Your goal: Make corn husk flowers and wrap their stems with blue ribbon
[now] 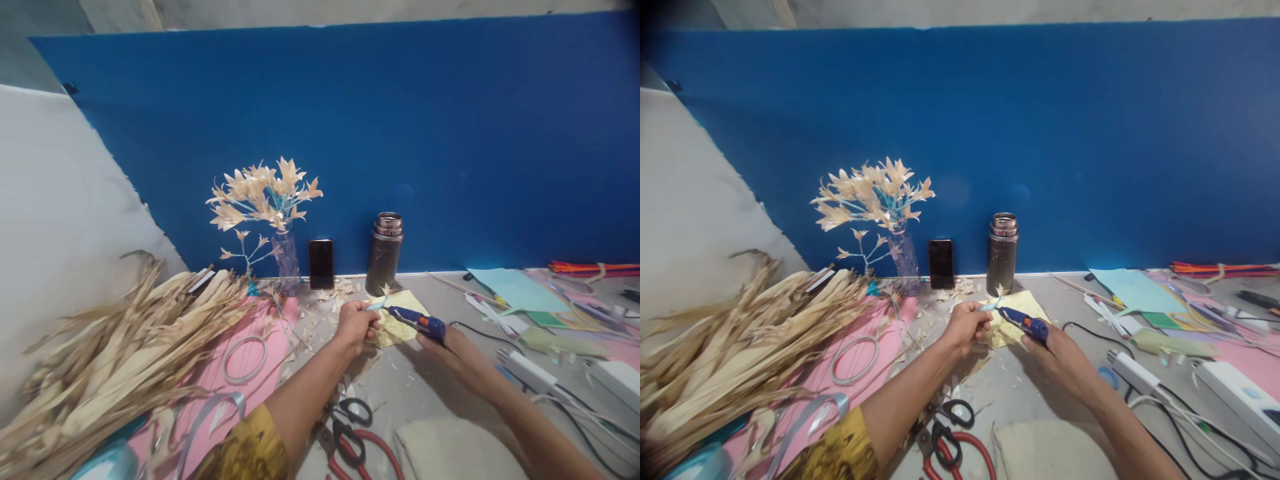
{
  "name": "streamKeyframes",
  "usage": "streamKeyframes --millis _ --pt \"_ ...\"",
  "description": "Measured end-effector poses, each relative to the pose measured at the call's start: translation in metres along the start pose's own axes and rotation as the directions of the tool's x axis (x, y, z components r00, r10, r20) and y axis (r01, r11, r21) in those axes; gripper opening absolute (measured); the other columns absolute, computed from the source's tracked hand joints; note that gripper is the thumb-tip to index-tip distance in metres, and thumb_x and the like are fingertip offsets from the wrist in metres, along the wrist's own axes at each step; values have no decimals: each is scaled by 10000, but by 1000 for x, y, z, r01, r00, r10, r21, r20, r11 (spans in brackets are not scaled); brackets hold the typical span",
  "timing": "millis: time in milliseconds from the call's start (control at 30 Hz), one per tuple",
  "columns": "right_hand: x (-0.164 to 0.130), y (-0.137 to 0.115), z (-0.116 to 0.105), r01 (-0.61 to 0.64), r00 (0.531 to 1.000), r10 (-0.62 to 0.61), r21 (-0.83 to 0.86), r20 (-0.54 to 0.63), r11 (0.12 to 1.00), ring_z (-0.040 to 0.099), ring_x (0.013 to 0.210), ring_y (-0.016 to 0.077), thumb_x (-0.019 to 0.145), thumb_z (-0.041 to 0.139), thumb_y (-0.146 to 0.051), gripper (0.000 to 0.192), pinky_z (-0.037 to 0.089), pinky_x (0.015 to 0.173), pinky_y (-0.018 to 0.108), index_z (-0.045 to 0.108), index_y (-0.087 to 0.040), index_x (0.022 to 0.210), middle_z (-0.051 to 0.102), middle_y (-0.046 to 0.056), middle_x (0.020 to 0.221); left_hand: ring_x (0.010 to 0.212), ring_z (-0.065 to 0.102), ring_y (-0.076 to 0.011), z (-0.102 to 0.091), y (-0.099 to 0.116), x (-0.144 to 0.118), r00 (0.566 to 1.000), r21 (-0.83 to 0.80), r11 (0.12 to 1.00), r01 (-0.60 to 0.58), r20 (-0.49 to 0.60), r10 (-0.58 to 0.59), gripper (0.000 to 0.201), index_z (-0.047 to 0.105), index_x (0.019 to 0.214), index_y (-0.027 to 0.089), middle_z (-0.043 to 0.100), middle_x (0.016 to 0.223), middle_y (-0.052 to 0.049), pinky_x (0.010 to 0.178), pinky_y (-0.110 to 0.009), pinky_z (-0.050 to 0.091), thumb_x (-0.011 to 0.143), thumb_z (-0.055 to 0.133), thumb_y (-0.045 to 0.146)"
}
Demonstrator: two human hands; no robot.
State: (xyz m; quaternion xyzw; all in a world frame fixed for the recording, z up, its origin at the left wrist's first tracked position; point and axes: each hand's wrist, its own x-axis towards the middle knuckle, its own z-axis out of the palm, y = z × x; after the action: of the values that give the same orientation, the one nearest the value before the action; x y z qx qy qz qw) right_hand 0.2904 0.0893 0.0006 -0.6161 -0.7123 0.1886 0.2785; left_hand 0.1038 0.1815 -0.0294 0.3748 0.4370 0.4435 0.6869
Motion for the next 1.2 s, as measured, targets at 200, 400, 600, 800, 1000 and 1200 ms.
streamKeyframes --millis 200,400,600,800,1000,1200 --pt "-1 1 0 -1 1000 1 16 -4 1000 632 738 262 930 430 -542 456 483 701 346 700 -175 954 673 61 737 382 415 -53 0 -1 0 1000 3 1000 2 -5 -2 258 537 679 166 538 474 14 392 -172 208 594 780 157" --pt "-1 0 0 -8 1000 8 -6 0 1000 639 753 270 930 428 -558 477 487 716 353 700 -169 978 668 64 742 380 418 -55 0 -1 1 1000 -1 1000 4 -7 -4 253 537 677 166 543 476 13 389 -175 210 580 768 142" --pt "-1 1 0 -22 1000 22 -12 -16 1000 636 722 259 917 452 -549 450 482 675 337 707 -178 923 680 64 732 380 417 -53 0 -1 1 1000 -4 1000 -3 -9 3 254 533 678 166 543 484 13 391 -174 215 583 768 148" --pt "-1 0 1 -8 1000 7 -22 -19 1000 639 725 261 925 432 -525 441 476 668 335 706 -179 922 684 58 728 386 418 -49 -1 -1 0 1000 1 1000 -11 -5 11 258 536 683 167 551 502 15 394 -170 213 585 775 147" --pt "-1 2 1 -24 1000 25 -74 12 997 633 711 254 931 410 -544 461 457 640 328 675 -172 867 692 80 767 376 405 -49 -1 -2 1 1000 2 1000 2 5 -2 237 527 672 169 550 487 15 392 -175 208 610 750 117" --pt "-1 1 0 -15 1000 16 -68 15 998 642 722 256 941 420 -542 449 458 656 331 687 -181 933 700 76 771 376 403 -46 -2 -3 2 1000 -1 1000 4 6 -4 232 532 670 163 548 482 13 394 -173 206 615 753 119"
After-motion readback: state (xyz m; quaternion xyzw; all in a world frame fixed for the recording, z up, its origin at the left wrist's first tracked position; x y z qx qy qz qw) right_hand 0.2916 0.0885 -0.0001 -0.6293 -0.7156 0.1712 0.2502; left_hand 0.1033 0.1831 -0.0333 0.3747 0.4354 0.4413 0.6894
